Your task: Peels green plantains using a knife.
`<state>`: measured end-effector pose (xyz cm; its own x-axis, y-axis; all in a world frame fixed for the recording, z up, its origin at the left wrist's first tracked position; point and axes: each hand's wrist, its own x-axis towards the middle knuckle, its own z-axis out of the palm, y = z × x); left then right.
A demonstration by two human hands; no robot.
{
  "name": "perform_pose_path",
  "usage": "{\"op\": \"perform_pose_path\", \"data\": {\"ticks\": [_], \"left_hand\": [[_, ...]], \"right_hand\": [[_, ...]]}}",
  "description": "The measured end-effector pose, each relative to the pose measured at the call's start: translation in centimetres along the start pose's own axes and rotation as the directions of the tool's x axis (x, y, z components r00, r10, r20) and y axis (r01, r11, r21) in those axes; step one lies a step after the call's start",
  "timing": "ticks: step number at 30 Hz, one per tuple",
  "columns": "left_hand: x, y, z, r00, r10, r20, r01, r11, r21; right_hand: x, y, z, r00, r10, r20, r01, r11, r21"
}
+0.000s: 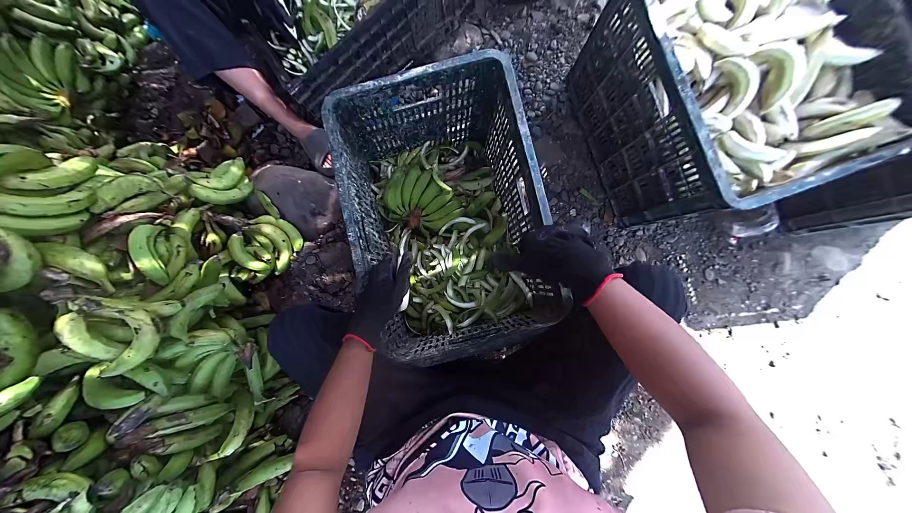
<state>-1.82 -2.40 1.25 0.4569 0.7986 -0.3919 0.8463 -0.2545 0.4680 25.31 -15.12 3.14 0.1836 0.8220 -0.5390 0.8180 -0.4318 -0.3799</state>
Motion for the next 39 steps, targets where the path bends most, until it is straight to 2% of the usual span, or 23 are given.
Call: {"op": "perform_pose_path", "data": {"ticks": [2,4,5,7,8,10,11,12,13,15,16,18,20,21,23,25,26,27,29,31,36,39], "left_hand": [[2.0,1.4,0.7,0.991,-0.027,0.134,0.003,0.985,0.174],[5.1,3.3,2.5,0.971,0.007,0.240,-0.059,0.975,0.213],[6.5,5.2,3.2,0.960,0.039,0.278,-0.083,0.986,0.146],[8.3,11.0,3.7,0.947,0.164,0.277,-0.129,0.982,-0.141],[8.7,14.7,3.6,0.929,0.250,0.272,-0.153,0.931,-0.333],[9.0,21.9,2.8,0.853,0.427,0.299,-0.083,0.678,-0.731],[9.0,24.5,2.1,0.820,0.490,0.295,-0.053,0.578,-0.814],[9.1,26.4,1.2,0.817,0.514,0.261,-0.075,0.544,-0.836],[9.2,27.3,0.2,0.839,0.504,0.204,-0.148,0.572,-0.807],[9.6,25.7,-1.2,0.896,0.442,0.048,-0.311,0.702,-0.641],[9.8,23.3,-1.8,0.915,0.404,0.023,-0.327,0.772,-0.546],[11.9,18.1,-1.3,0.979,0.197,0.053,-0.165,0.918,-0.359],[13.3,14.0,1.2,0.981,-0.024,0.192,0.035,0.998,-0.056],[13.6,11.9,3.1,0.955,-0.071,0.288,0.052,0.996,0.072],[12.3,9.5,7.2,0.892,-0.021,0.452,-0.077,0.977,0.199],[11.4,9.8,11.8,0.838,-0.025,0.545,-0.228,0.892,0.391],[11.4,10.4,13.9,0.835,-0.045,0.549,-0.262,0.845,0.467],[11.5,10.7,15.9,0.866,-0.069,0.495,-0.230,0.825,0.516],[12.0,10.4,18.9,0.935,-0.133,0.329,-0.075,0.833,0.549],[12.5,10.1,20.3,0.966,-0.144,0.216,0.017,0.866,0.500],[12.3,9.0,19.3,0.973,-0.075,0.219,-0.019,0.917,0.399],[11.4,7.1,16.8,0.958,-0.147,0.245,0.116,0.984,0.138]], "right_hand": [[-0.5,-0.1,1.7,0.989,0.008,0.150,0.001,0.998,-0.057],[-0.6,-0.4,4.0,0.962,0.040,0.270,-0.022,0.997,-0.069],[-0.8,-1.0,4.4,0.949,0.032,0.312,-0.029,0.999,-0.016],[-0.6,-1.7,4.4,0.937,-0.018,0.348,0.003,0.999,0.045],[-0.4,-1.6,4.1,0.942,-0.057,0.330,0.041,0.998,0.056],[-0.4,-0.9,3.2,0.962,-0.090,0.259,0.067,0.993,0.097],[-0.7,-0.6,2.6,0.966,-0.091,0.242,0.062,0.990,0.127],[-1.0,-0.4,1.9,0.969,-0.084,0.233,0.047,0.986,0.161],[-1.3,-0.1,1.4,0.973,-0.072,0.221,0.029,0.981,0.191],[-1.8,0.4,0.9,0.982,-0.060,0.176,0.017,0.971,0.240],[-2.1,0.8,0.7,0.987,-0.068,0.147,0.027,0.964,0.266],[-2.4,1.5,0.2,0.995,-0.068,0.070,0.043,0.948,0.314],[-3.1,2.1,-1.4,0.999,-0.035,0.017,0.026,0.932,0.361],[-3.2,2.4,-2.1,0.999,-0.027,-0.024,0.034,0.923,0.383],[-3.2,2.7,-3.3,0.997,-0.025,-0.077,0.055,0.911,0.409],[-2.7,2.9,-3.4,0.994,-0.030,-0.108,0.071,0.916,0.394],[-2.7,2.9,-3.5,0.994,-0.031,-0.104,0.069,0.918,0.390],[-2.8,2.9,-3.5,0.995,-0.032,-0.092,0.066,0.919,0.389],[-2.7,2.9,-3.4,0.997,-0.031,-0.068,0.054,0.929,0.367],[-2.6,3.1,-3.4,0.998,-0.008,-0.061,0.030,0.924,0.381],[-1.7,2.8,-3.1,0.998,0.019,-0.060,0.004,0.931,0.366],[-0.9,2.6,-3.0,0.997,-0.031,-0.065,0.052,0.936,0.348]]}}
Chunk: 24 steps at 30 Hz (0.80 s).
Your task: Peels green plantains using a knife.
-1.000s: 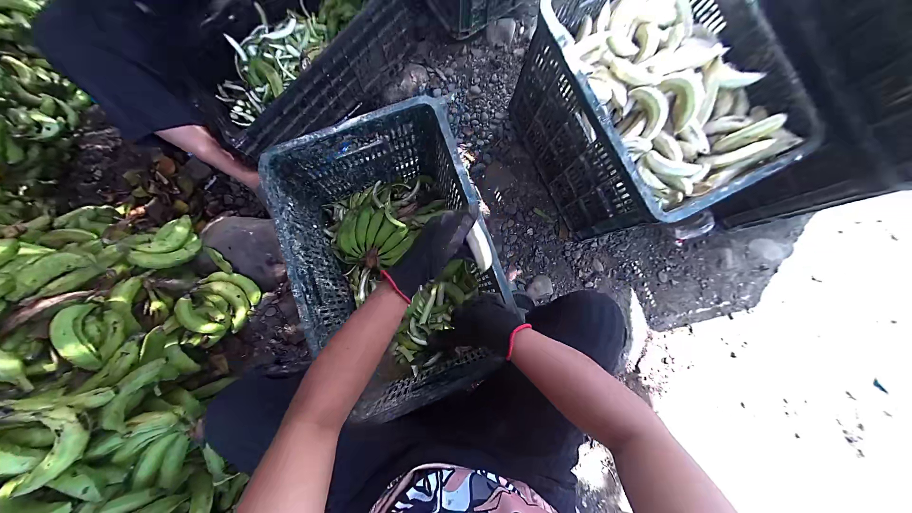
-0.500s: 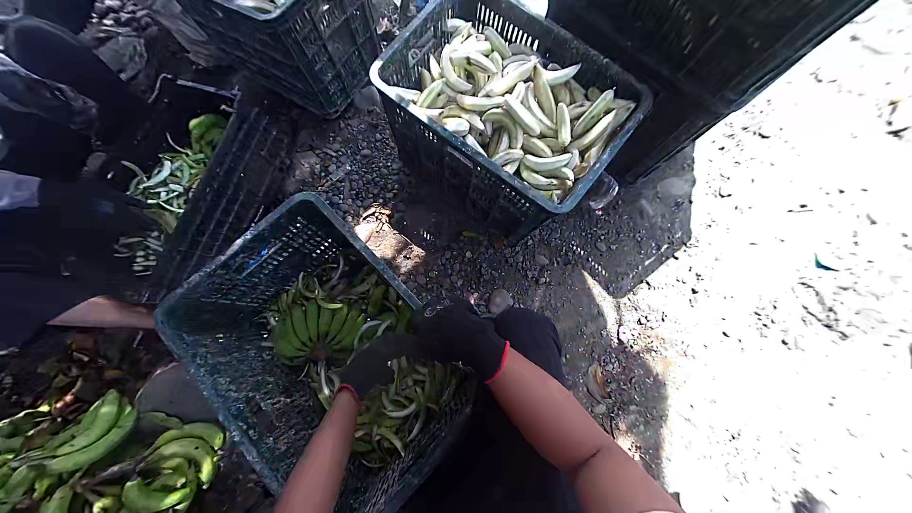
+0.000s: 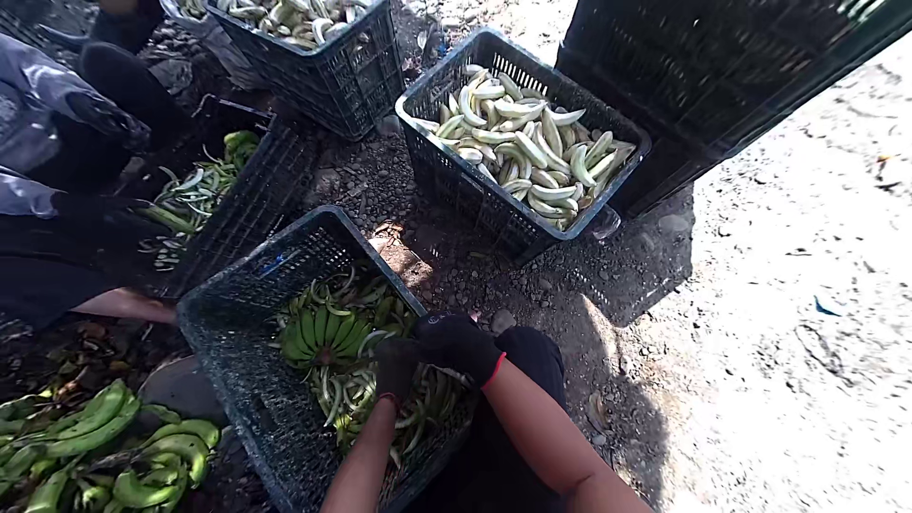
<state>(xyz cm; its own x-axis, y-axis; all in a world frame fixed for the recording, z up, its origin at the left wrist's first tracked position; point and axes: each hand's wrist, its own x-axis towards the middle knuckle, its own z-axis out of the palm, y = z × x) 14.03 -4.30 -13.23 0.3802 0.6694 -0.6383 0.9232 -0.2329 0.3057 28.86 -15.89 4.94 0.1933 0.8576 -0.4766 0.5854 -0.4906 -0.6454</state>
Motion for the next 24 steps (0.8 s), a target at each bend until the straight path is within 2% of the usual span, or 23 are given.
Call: {"op": "perform_pose_path", "data": {"ticks": [1,3,4,6,7,10,11,12,13,15,19,22,24], "left_hand": [[-0.4,-1.2,-0.5,1.000,-0.002,0.019,0.005,0.991,-0.131],[-2.3,-3.0,-2.6,0.991,0.056,0.118,-0.021,0.960,-0.279],[-3.5,-3.9,-3.5,0.987,0.081,0.138,-0.013,0.901,-0.433],[-5.8,-6.2,-4.3,0.985,0.128,0.119,0.016,0.609,-0.793],[-7.2,-7.0,-4.8,0.985,0.154,0.078,0.001,0.447,-0.895],[-11.1,-8.4,-5.8,0.962,0.255,-0.103,-0.104,-0.010,-0.995],[-11.4,-8.3,-6.1,0.953,0.269,-0.142,-0.117,-0.105,-0.988],[-11.2,-7.9,-6.5,0.953,0.251,-0.168,-0.134,-0.150,-0.980],[-10.5,-7.5,-6.8,0.958,0.206,-0.198,-0.167,-0.159,-0.973],[-9.0,-6.9,-7.1,0.960,0.130,-0.247,-0.236,-0.099,-0.967],[-9.6,-7.3,-8.5,0.939,0.191,-0.286,-0.299,0.042,-0.953],[-10.9,-8.9,-8.9,0.959,0.153,-0.237,-0.259,0.143,-0.955],[-11.1,-10.3,-8.5,0.957,0.150,-0.247,-0.271,0.172,-0.947]], "right_hand": [[0.1,0.2,0.1,1.000,-0.012,-0.011,0.012,1.000,-0.004],[0.0,0.3,0.0,1.000,0.003,-0.006,-0.003,1.000,-0.006],[0.0,0.4,0.0,1.000,0.015,-0.004,-0.015,1.000,-0.009],[0.1,0.5,0.0,0.999,0.045,0.002,-0.045,0.999,-0.001],[0.2,0.6,0.0,0.999,0.049,-0.009,-0.049,0.999,0.018],[0.1,0.2,-0.2,0.999,0.042,-0.033,-0.039,0.995,0.093],[0.1,0.0,-0.1,0.999,0.034,-0.030,-0.030,0.992,0.123],[0.2,-0.2,0.1,0.999,0.023,-0.025,-0.018,0.987,0.160],[0.7,-0.2,0.7,1.000,0.000,-0.028,0.006,0.981,0.191],[2.2,0.3,2.7,0.994,-0.094,-0.053,0.104,0.965,0.242],[4.0,1.1,6.6,0.949,-0.242,-0.203,0.276,0.948,0.160],[3.5,0.7,10.1,0.932,-0.277,-0.232,0.334,0.905,0.262],[3.6,-0.1,12.8,0.936,-0.271,-0.225,0.328,0.902,0.279]]}}
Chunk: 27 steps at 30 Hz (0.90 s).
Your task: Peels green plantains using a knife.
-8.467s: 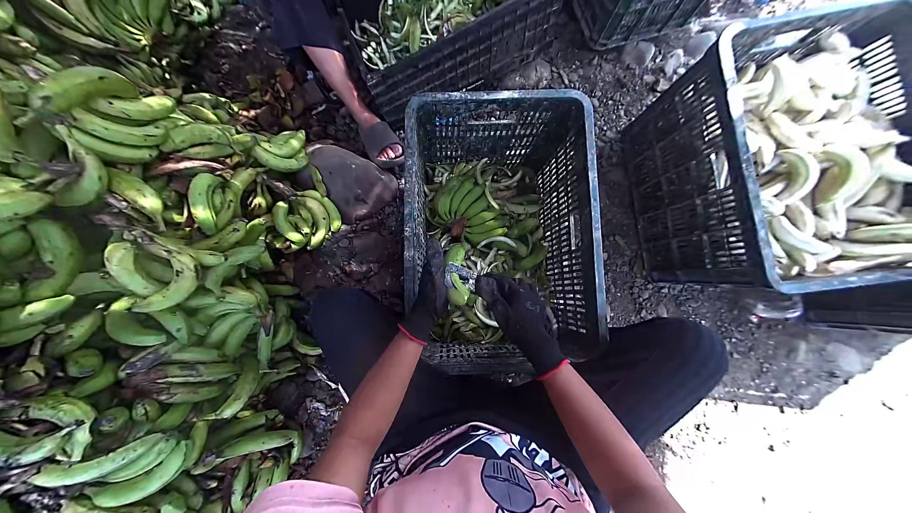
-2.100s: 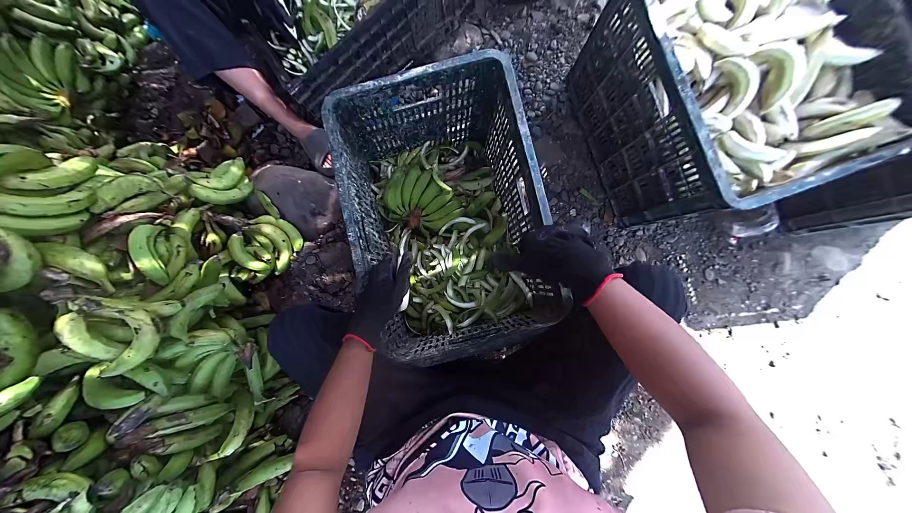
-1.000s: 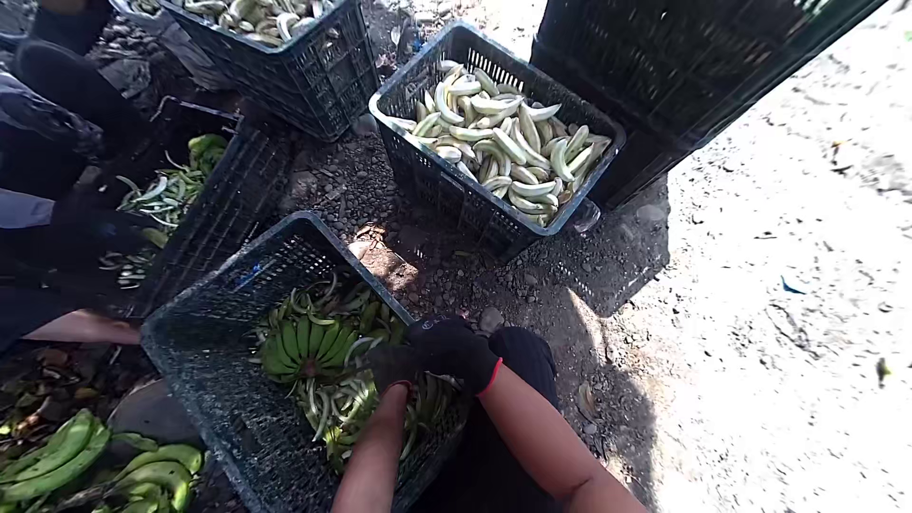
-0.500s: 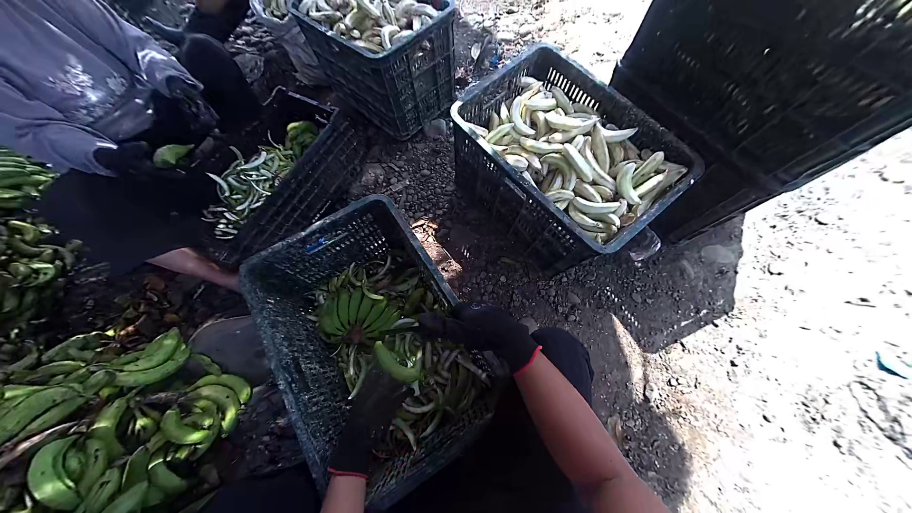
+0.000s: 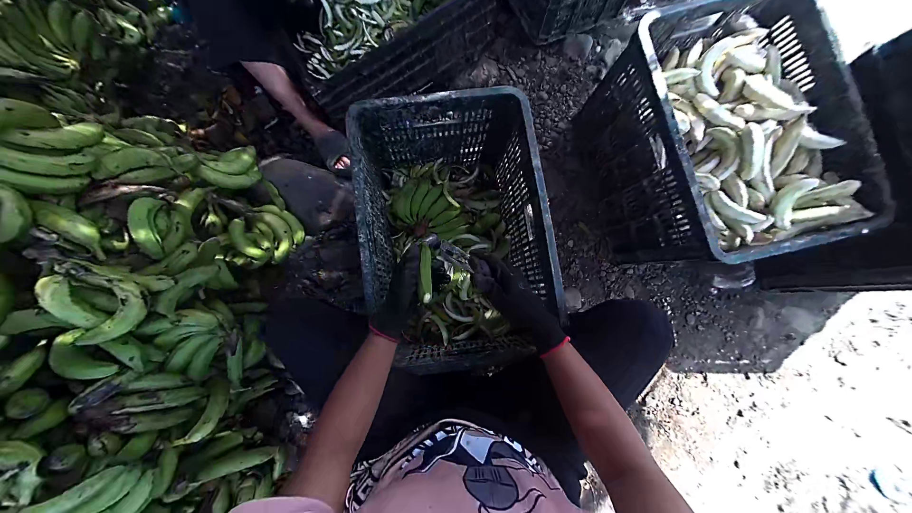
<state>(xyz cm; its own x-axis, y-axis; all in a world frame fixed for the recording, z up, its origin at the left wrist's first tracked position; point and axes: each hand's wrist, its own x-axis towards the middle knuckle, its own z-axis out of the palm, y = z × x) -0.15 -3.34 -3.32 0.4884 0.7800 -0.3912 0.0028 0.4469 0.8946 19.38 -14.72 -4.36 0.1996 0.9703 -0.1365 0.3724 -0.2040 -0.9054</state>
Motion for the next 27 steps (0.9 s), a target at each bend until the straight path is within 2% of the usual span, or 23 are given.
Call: {"op": "perform_pose_path", "data": {"ticks": [4,7,8,10,13,15,17,19,23,25,27], "left_hand": [[-1.5,-1.3,-1.6,0.993,0.106,-0.045,-0.097,0.983,0.156],[-0.7,-2.8,-2.0,0.984,0.132,-0.115,-0.124,0.989,0.080],[0.1,-4.1,-2.7,0.982,0.166,-0.093,-0.164,0.986,0.033],[0.5,-4.8,-3.4,0.977,0.207,-0.046,-0.205,0.978,0.046],[-0.5,-2.8,-1.7,0.978,0.200,-0.060,-0.197,0.979,0.057],[-1.7,-1.0,-0.2,0.985,0.149,-0.093,-0.138,0.984,0.112],[-2.0,-1.2,0.8,0.983,0.079,-0.164,-0.050,0.983,0.175],[-1.3,-2.0,1.6,0.979,0.061,-0.197,-0.014,0.972,0.234],[-1.0,-1.4,1.5,0.976,0.053,-0.211,-0.010,0.980,0.200],[-0.8,-1.0,0.6,0.973,0.057,-0.223,-0.005,0.974,0.226],[-0.6,-0.7,0.1,0.965,0.138,-0.224,-0.071,0.957,0.282]], "right_hand": [[-0.3,-0.4,4.4,0.991,0.128,0.028,-0.119,0.968,-0.221],[-1.1,-1.8,5.3,0.982,0.187,0.037,-0.161,0.916,-0.367],[-1.4,-2.3,5.3,0.976,0.212,0.043,-0.179,0.904,-0.389],[-1.7,-3.1,4.9,0.965,0.255,0.054,-0.211,0.887,-0.411],[-1.4,-3.1,4.8,0.948,0.317,0.019,-0.283,0.873,-0.398],[-0.7,-2.8,5.5,0.929,0.363,-0.074,-0.365,0.865,-0.345],[0.4,-2.4,6.2,0.900,0.398,-0.179,-0.435,0.846,-0.308],[1.5,-2.4,6.0,0.873,0.436,-0.216,-0.482,0.838,-0.255],[2.0,-1.9,4.3,0.886,0.389,-0.252,-0.426,0.899,-0.108],[1.6,-2.0,3.8,0.909,0.348,-0.228,-0.381,0.917,-0.119],[0.9,-2.5,3.8,0.939,0.305,-0.160,-0.335,0.916,-0.218]]}}
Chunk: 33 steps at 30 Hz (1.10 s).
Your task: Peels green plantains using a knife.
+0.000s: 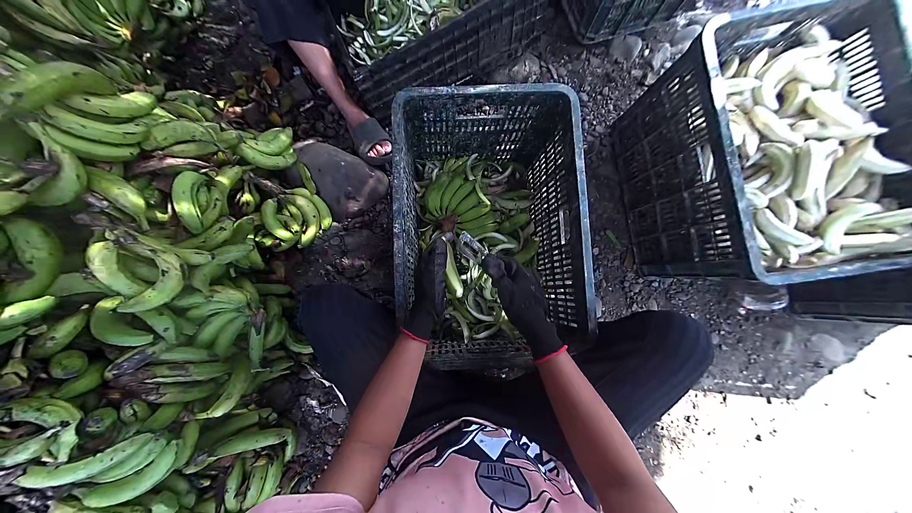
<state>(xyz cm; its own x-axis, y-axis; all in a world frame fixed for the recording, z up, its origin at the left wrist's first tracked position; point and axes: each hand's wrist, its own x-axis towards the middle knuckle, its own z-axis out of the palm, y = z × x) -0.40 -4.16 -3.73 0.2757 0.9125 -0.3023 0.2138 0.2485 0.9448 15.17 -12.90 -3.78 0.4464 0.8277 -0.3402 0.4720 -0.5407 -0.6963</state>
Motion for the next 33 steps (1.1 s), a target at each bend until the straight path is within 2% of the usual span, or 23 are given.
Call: {"op": "perform_pose_path", "data": {"ticks": [2,4,6,8,11,14,15,17,19,21,22,24,26,28,30,33], "left_hand": [[0.3,-0.2,0.0,0.990,0.138,-0.030,-0.139,0.990,-0.018],[0.6,-0.2,0.2,0.975,0.204,-0.089,-0.209,0.976,-0.056],[0.5,-0.2,0.1,0.980,0.186,-0.078,-0.191,0.979,-0.076],[-0.5,0.0,0.3,0.988,0.153,0.013,-0.151,0.985,-0.083],[-1.6,0.5,1.8,0.996,-0.035,0.083,0.046,0.991,-0.124],[-1.6,-0.1,2.4,0.994,-0.047,0.098,0.039,0.996,0.086],[-1.7,0.0,2.4,0.997,-0.019,0.079,0.008,0.990,0.139],[-1.5,0.2,2.2,0.997,0.062,-0.055,-0.054,0.990,0.127],[-0.5,-0.3,2.2,0.959,0.156,-0.238,-0.176,0.982,-0.062],[0.3,-0.1,2.2,0.905,0.156,-0.396,-0.267,0.932,-0.243],[0.3,0.2,2.1,0.897,0.143,-0.418,-0.281,0.915,-0.289],[0.2,0.5,1.9,0.919,0.159,-0.360,-0.286,0.898,-0.333],[-0.2,0.9,1.9,0.962,0.212,-0.171,-0.261,0.894,-0.363],[-0.2,1.1,1.8,0.984,0.177,0.000,-0.162,0.898,-0.409],[-0.2,1.2,1.7,0.993,0.118,0.030,-0.099,0.928,-0.359],[0.2,0.2,1.8,0.999,0.054,0.004,-0.052,0.964,-0.262]], "right_hand": [[-1.7,-0.4,0.0,0.995,-0.013,0.097,0.019,0.998,-0.056],[-3.4,-0.2,0.2,0.993,-0.049,0.108,0.054,0.998,-0.043],[-4.2,-0.4,0.1,0.994,-0.045,0.094,0.052,0.996,-0.072],[-3.5,-0.5,0.3,0.998,0.011,0.070,-0.005,0.995,-0.096],[-1.3,-0.4,0.9,0.997,0.076,-0.003,-0.076,0.993,-0.093],[0.2,-0.2,0.7,0.996,0.085,-0.017,-0.085,0.995,-0.045],[0.3,-0.3,0.6,0.997,0.071,-0.023,-0.072,0.997,-0.039],[-0.3,-0.5,0.2,0.999,0.038,-0.014,-0.038,0.999,-0.038],[-1.5,-0.9,0.2,1.000,0.006,0.001,-0.006,0.999,-0.041],[-2.8,-1.0,0.6,0.999,0.009,0.042,-0.007,0.999,-0.044],[-3.4,-1.1,0.8,0.999,0.012,0.044,-0.010,0.999,-0.050],[-3.7,-1.4,0.9,0.999,0.008,0.036,-0.006,0.998,-0.069],[-3.0,-1.4,0.8,1.000,-0.004,0.022,0.006,0.998,-0.064],[-2.3,-1.4,0.5,1.000,0.001,-0.013,-0.002,0.997,-0.082],[-2.1,-1.6,0.2,0.999,0.013,-0.035,-0.016,0.994,-0.110],[-2.2,-1.3,0.4,0.995,0.003,-0.100,-0.020,0.985,-0.172]]}}
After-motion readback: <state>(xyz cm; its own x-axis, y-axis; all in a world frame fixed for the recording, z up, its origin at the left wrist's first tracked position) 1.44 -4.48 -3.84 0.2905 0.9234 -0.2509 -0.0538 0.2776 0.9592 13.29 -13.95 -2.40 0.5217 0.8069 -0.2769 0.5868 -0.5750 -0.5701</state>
